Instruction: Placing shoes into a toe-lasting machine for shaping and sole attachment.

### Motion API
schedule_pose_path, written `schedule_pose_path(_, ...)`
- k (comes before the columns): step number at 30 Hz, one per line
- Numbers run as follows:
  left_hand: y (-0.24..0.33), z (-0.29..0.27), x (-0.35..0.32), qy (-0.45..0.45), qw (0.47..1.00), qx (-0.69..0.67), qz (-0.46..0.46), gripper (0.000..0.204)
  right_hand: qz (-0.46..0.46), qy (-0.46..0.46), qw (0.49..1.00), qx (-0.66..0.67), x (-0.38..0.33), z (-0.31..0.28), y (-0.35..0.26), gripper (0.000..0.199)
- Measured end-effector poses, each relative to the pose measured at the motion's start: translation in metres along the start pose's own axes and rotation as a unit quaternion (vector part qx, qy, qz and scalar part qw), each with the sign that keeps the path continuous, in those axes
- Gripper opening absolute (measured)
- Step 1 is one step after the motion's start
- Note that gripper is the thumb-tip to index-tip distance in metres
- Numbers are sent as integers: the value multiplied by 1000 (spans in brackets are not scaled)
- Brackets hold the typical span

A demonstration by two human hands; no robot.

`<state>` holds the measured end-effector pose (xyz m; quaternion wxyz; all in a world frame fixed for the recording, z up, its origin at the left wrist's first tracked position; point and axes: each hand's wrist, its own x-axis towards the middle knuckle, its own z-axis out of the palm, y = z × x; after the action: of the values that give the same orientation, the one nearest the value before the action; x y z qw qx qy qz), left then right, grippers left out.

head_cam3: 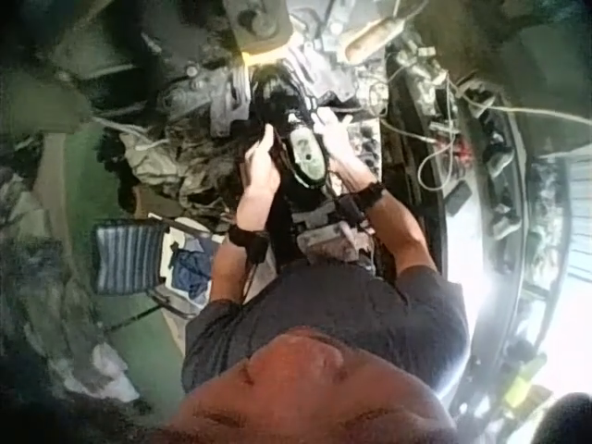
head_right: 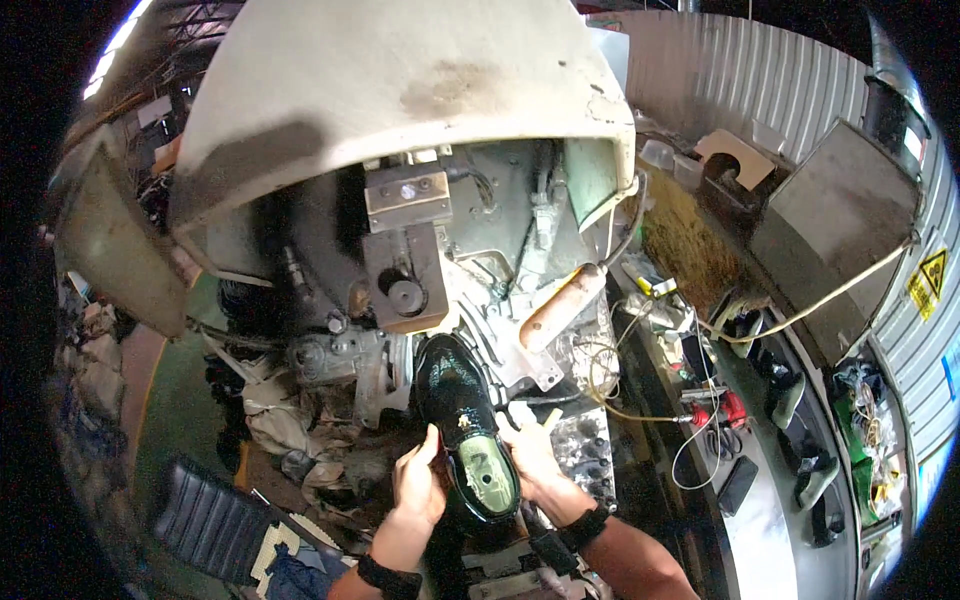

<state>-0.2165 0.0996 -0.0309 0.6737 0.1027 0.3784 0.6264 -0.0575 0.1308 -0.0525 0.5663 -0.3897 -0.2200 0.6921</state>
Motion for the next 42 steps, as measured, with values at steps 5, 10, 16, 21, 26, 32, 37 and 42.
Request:
schedule_pose_path(5, -59, -16, 30, 158, 966, 43, 198, 27, -49, -29, 997, -47, 19, -19, 16, 30)
schedule_pose_path(10, -69, -13, 44, 181, 967, 32, 176, 31, -31, -44, 998, 39, 17, -12, 15, 37)
schedule_pose_path(16, -78, -20, 52, 186, 964, -22, 186, 32, -48, -16, 999, 0, 27, -26, 32, 39)
schedule_pose_path(21, -87, -37, 59, 158, 965, 38, 206, 29, -39, -5, 999, -25, 33, -40, 44, 38)
schedule_pose_path(26, -82, -27, 47, 159, 972, 6, 171, 29, -42, 25, 998, -43, 24, -44, 45, 28)
schedule_pose_path(32, -72, -20, 41, 139, 978, -34, 151, 30, -26, 65, 993, -90, 4, -18, 21, 23)
schedule_pose_path(37, -54, -64, 39, 98, 960, 189, 180, 27, 3, -2, 985, -171, 6, -59, -3, 31)
schedule_pose_path(42, -19, -257, 44, 370, 753, 395, 374, 26, -41, 134, 947, -289, 11, -229, -32, 49)
